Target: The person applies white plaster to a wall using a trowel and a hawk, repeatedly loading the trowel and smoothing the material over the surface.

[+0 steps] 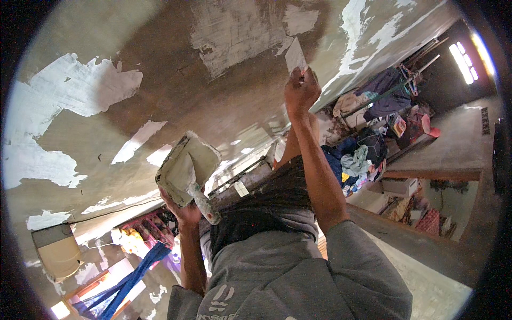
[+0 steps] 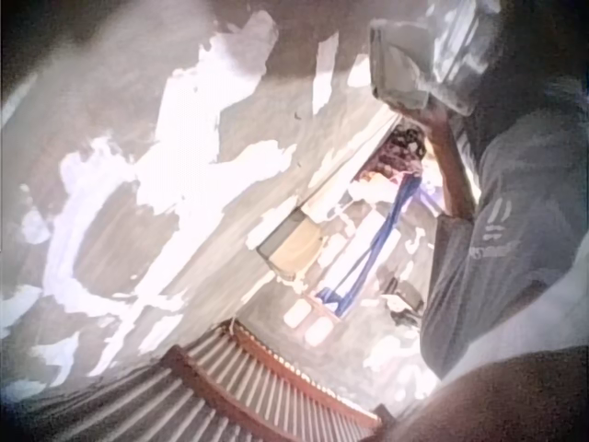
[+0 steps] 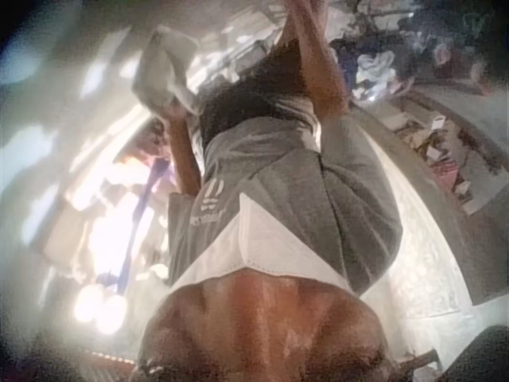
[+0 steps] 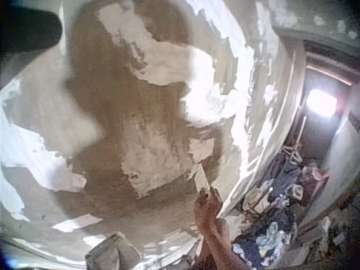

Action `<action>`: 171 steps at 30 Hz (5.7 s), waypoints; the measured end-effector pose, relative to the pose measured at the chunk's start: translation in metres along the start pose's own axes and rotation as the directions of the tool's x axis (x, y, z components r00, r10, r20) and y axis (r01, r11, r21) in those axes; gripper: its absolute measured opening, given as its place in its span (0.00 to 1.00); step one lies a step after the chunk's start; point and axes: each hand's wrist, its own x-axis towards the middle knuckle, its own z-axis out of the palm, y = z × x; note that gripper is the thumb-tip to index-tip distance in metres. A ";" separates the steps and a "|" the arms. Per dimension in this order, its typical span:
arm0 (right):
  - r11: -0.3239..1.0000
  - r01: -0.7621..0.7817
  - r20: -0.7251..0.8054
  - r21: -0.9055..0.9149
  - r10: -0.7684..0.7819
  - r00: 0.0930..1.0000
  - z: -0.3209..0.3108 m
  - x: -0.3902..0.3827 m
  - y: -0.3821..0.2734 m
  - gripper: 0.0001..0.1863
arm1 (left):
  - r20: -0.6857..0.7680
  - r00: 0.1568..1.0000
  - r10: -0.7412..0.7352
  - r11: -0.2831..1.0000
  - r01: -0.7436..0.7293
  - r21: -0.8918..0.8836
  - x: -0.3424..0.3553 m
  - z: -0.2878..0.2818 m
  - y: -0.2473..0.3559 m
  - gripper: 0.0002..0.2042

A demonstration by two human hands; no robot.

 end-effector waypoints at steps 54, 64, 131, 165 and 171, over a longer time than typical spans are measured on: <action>0.994 0.082 0.048 0.070 -0.085 0.995 -0.017 0.011 -0.077 0.07 | 0.098 0.994 -0.038 0.993 0.049 -0.109 -0.003 -0.021 0.002 0.35; 0.972 0.204 0.103 0.114 -0.216 0.971 -0.007 -0.026 -0.124 0.15 | 0.095 0.995 -0.027 0.996 0.035 -0.088 -0.004 -0.011 0.004 0.35; 0.940 0.336 0.023 0.068 -0.338 0.941 -0.025 0.045 -0.177 0.15 | 0.137 0.989 -0.052 0.988 0.070 -0.134 0.000 0.002 -0.008 0.35; 0.969 0.245 -0.093 -0.029 -0.246 0.965 -0.031 0.079 -0.106 0.07 | 0.158 0.985 -0.065 0.971 0.099 -0.217 -0.002 0.001 -0.008 0.32; 0.963 0.270 -0.014 -0.007 -0.270 0.963 -0.010 0.048 -0.107 0.12 | 0.146 0.986 -0.083 0.974 0.111 -0.198 0.001 -0.001 -0.008 0.35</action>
